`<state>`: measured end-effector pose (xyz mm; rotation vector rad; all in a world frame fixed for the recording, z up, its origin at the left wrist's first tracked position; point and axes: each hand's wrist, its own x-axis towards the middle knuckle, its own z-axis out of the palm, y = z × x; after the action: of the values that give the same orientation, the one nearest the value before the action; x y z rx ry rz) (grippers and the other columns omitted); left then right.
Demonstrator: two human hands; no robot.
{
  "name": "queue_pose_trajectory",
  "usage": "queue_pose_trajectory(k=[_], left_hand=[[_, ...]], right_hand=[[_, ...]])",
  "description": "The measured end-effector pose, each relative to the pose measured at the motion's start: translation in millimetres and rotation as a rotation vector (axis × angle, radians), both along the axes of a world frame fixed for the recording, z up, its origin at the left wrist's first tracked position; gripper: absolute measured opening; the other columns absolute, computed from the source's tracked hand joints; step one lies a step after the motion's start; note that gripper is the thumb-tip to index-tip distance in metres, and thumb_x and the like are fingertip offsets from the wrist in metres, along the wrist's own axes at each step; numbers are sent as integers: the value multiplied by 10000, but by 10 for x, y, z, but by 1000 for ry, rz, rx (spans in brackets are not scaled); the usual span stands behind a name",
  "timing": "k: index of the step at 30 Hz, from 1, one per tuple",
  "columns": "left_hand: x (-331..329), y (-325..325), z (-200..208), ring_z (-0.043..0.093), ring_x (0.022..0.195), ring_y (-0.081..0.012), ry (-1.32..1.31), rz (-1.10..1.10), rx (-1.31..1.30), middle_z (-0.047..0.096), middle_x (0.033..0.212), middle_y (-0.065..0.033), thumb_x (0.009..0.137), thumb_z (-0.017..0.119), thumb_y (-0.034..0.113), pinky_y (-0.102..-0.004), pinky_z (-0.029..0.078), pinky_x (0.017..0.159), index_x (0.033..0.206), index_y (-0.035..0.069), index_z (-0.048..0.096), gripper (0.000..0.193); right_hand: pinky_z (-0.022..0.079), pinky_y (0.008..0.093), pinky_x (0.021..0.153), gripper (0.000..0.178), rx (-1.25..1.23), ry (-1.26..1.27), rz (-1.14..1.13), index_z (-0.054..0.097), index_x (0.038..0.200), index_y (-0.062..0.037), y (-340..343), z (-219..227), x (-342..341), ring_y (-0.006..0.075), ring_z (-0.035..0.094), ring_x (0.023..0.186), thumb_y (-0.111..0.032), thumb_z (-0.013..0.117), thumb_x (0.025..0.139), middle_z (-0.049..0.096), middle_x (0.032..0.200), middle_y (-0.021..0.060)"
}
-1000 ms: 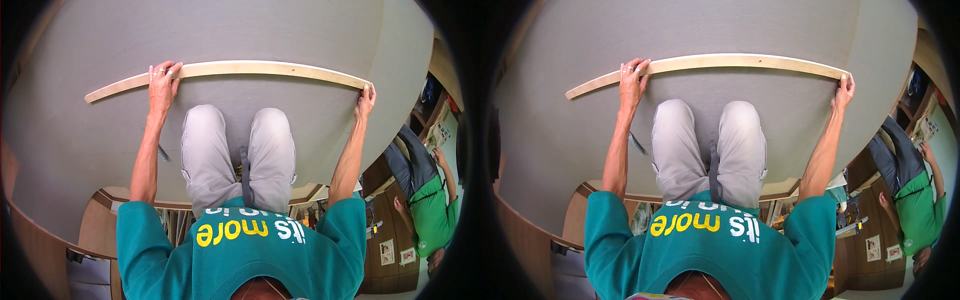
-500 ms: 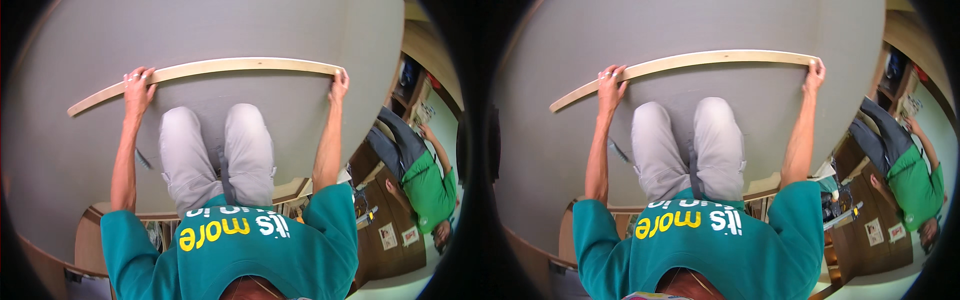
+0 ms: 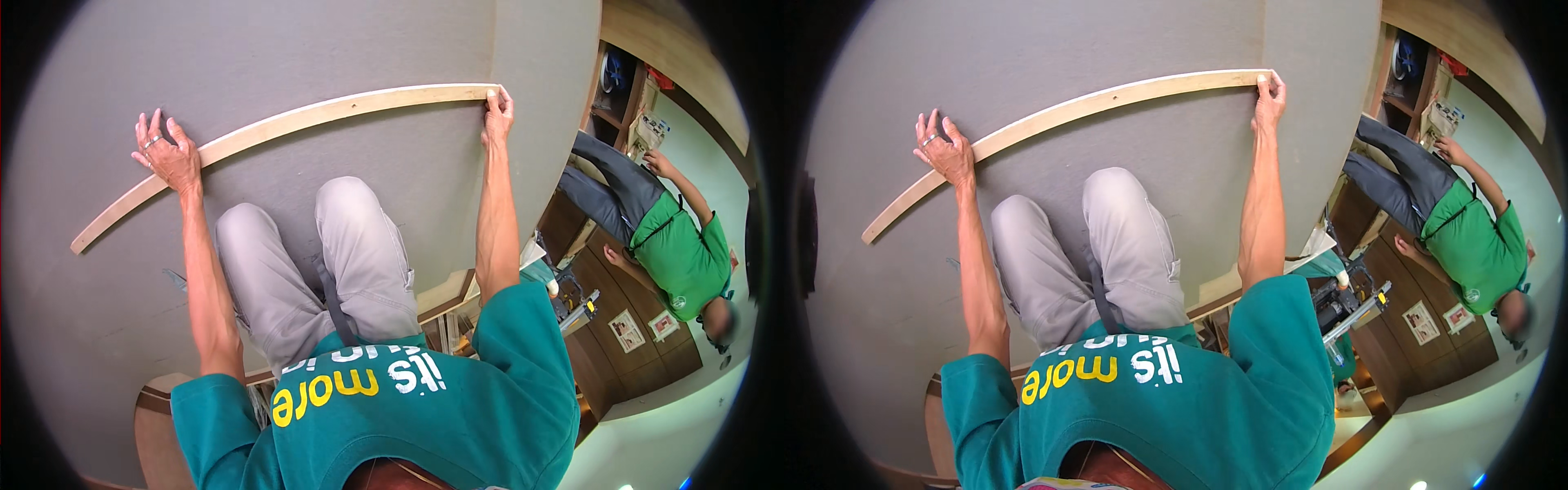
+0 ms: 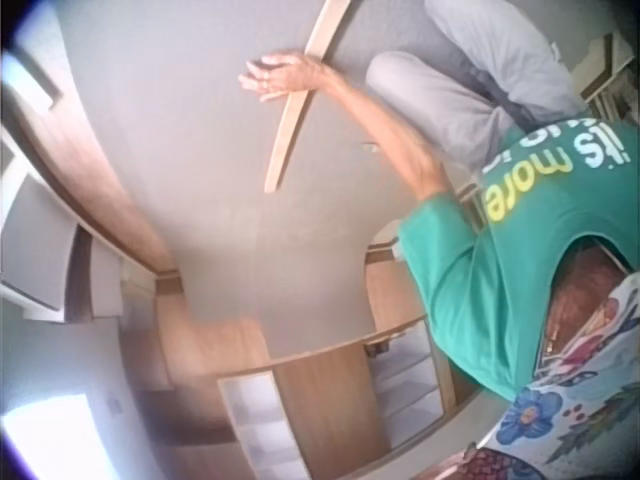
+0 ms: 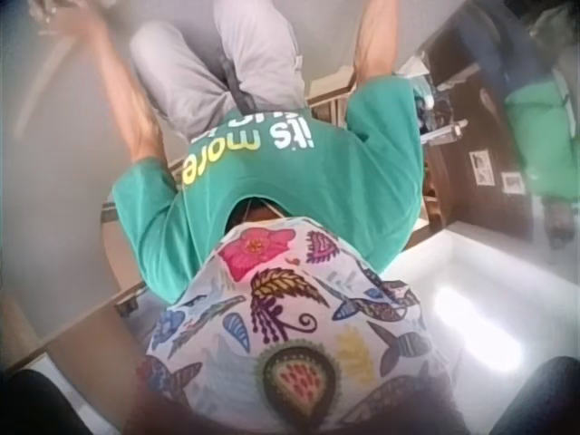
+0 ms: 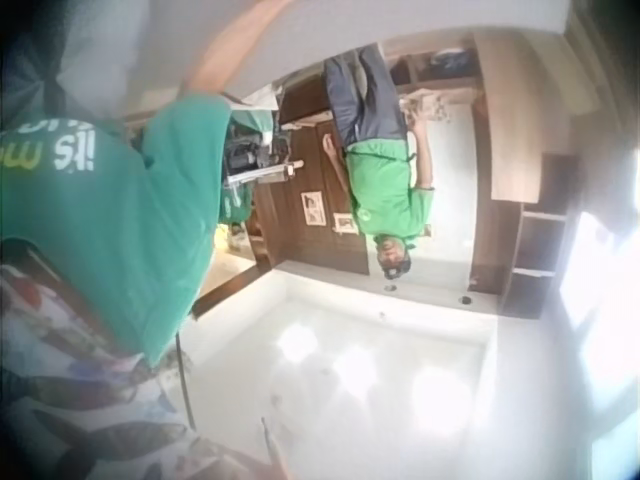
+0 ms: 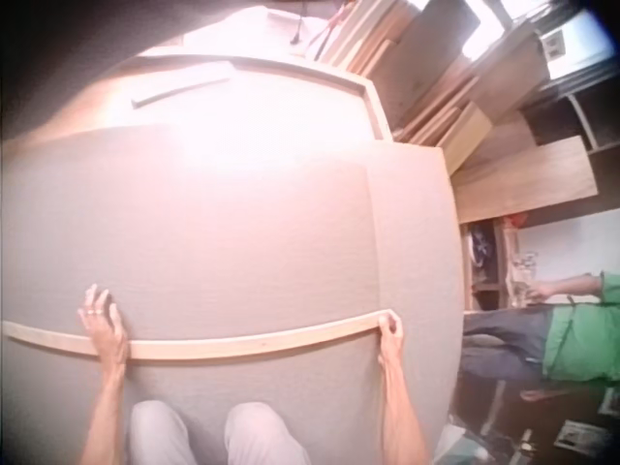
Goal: The person measures a large grey panel with a tape measure, marks it with a pencil, aligns a wooden straightedge, and cuts along the edge with a utility knife.
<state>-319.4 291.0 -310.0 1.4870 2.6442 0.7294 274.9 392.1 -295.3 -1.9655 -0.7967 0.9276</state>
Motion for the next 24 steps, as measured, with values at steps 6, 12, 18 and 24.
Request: queue_pose_trajectory(k=[6,12,18,24], left_hand=[[17,13,-56,395,1393,-255,13,10,-66,515,1422,-26,965,554,256,-593,175,1169,1272,191,601,317],[22,-8,-35,431,1352,-257,19,23,-68,545,1380,-32,926,585,217,-553,201,1161,1228,182,624,307],[53,37,23,398,1361,-315,172,-25,-213,506,1398,-120,943,552,285,-541,299,1133,1241,141,625,338],[-85,-79,-92,326,1422,-274,0,41,-122,467,1446,-76,959,541,275,-566,173,1192,1325,119,539,398]], right_hand=[[463,288,842,456,-66,-65,-2,590,1290,-76,-30,-8,48,119,524,951,-218,742,885,567,1014,16],[460,282,823,463,-140,-61,47,585,1287,-85,26,-44,211,137,538,962,-233,748,880,596,1096,28],[507,356,841,320,64,-633,211,607,1077,65,-173,396,-861,220,613,942,-181,691,890,643,989,150],[514,404,790,101,38,-132,1410,684,928,-54,-1430,1074,-4010,317,663,860,-98,670,839,690,926,145]])
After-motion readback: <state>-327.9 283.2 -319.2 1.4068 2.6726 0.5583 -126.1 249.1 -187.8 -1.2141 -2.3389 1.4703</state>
